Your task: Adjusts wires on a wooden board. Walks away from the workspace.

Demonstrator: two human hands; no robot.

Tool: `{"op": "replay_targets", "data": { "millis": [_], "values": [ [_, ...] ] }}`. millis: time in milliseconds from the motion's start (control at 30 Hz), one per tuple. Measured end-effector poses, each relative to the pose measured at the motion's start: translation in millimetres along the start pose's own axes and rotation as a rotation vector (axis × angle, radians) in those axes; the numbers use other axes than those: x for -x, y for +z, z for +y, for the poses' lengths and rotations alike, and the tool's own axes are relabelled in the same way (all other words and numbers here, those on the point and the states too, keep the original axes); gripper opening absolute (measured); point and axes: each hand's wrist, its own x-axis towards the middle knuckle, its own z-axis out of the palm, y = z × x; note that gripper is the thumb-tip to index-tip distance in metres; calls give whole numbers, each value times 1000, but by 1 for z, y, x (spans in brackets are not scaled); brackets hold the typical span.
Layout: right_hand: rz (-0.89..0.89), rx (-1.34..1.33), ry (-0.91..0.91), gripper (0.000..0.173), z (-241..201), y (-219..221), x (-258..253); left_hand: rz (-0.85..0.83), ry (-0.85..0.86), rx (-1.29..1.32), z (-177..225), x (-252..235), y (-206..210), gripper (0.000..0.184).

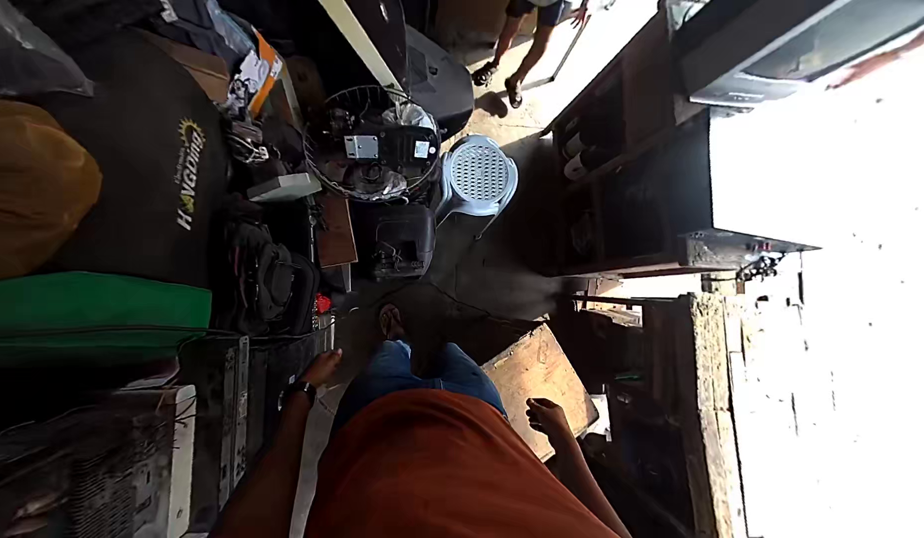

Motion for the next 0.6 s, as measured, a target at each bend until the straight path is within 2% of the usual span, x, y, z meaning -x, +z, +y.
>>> {"op": "replay_targets", "data": {
  "millis": [167,333,467,533,600],
  "values": [
    [-43,197,-189,35,-135,15,-18,112,-7,225,-16,2,-17,54],
    [-83,399,-416,34,-249,34,-44,174,-153,279,-77,16,13,53],
    [-186,631,-457,35,-312,73,-56,222,-338,412,-109,45,46,54],
    [-266,809,-463,36,-325,93,-61,264,-369,532,-125,60,68,54],
    [-358,971,-505,36,-335,110,-62,358,-352,681,-123,81,93,52]
  ]
}}
